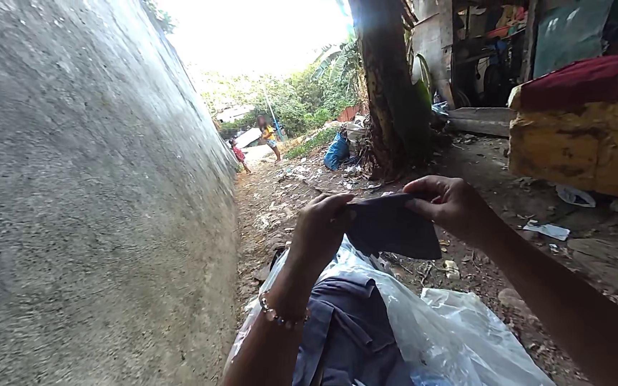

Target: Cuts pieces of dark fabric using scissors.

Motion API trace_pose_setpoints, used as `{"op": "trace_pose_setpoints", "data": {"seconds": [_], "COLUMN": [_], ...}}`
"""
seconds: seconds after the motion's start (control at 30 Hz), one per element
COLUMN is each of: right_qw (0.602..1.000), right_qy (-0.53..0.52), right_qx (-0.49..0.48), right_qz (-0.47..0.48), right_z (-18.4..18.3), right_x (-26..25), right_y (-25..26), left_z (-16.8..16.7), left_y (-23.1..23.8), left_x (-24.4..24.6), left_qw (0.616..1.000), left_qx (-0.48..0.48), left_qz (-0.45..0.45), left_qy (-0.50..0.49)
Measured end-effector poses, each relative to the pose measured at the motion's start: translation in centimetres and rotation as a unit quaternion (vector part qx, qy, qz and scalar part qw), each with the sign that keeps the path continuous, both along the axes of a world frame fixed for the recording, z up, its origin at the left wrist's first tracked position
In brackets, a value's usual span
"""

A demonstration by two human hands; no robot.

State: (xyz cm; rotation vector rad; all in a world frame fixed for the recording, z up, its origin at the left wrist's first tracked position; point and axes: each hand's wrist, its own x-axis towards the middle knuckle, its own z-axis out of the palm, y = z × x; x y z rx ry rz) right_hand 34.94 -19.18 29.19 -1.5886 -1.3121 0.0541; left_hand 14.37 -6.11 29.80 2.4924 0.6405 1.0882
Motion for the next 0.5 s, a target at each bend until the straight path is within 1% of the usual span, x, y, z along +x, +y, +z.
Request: {"op": "trace_pose_setpoints", "data": {"seconds": [0.1,0.13,0.17,0.23,0.3,0.33,0.37,0.4,0.43,0.5], "right_qw": [0.998,0.998,0.997,0.998,0.996,0.989,0.979,0.971,0.968,0.967], "right_qy": [-0.054,-0.066,-0.077,-0.057,0.004,0.052,0.095,0.114,0.110,0.055], "right_qx": [-0.006,-0.009,-0.006,-0.005,-0.023,-0.026,-0.024,-0.023,-0.027,-0.054], "right_qz": [-0.005,-0.001,0.004,0.030,0.091,0.134,0.177,0.207,0.226,0.243], "right_z": [-0.5,-0.7,-1.0,-1.3,-1.5,-1.7,-2.0,-2.3,-2.5,-2.7], "right_x": [0.1,0.1,0.2,0.3,0.7,0.9,1.1,1.3,1.3,1.2], "right_y": [-0.3,-0.4,-0.4,-0.5,-0.7,-0.6,-0.5,-0.4,-0.4,-0.7], "left_z": [-0.7,-1.0,-1.2,-1.9,-2.8,-3.1,-3.4,-3.6,-3.7,-3.9], "left_y": [0.3,0.5,0.6,1.1,1.6,1.7,1.6,1.6,1.6,1.5], "left_x": [-0.5,-0.8,-1.1,-1.6,-1.9,-2.1,-2.2,-2.2,-2.2,-2.2], "left_qw": [0.999,0.999,0.999,0.989,0.951,0.936,0.930,0.931,0.936,0.947], "left_qx": [0.026,0.021,-0.004,-0.113,-0.235,-0.270,-0.285,-0.282,-0.267,-0.226], "left_qz": [0.004,-0.003,-0.020,-0.098,-0.192,-0.213,-0.219,-0.221,-0.221,-0.227], "left_qy": [0.027,0.029,0.026,-0.006,-0.061,-0.074,-0.075,-0.068,-0.055,-0.023]}}
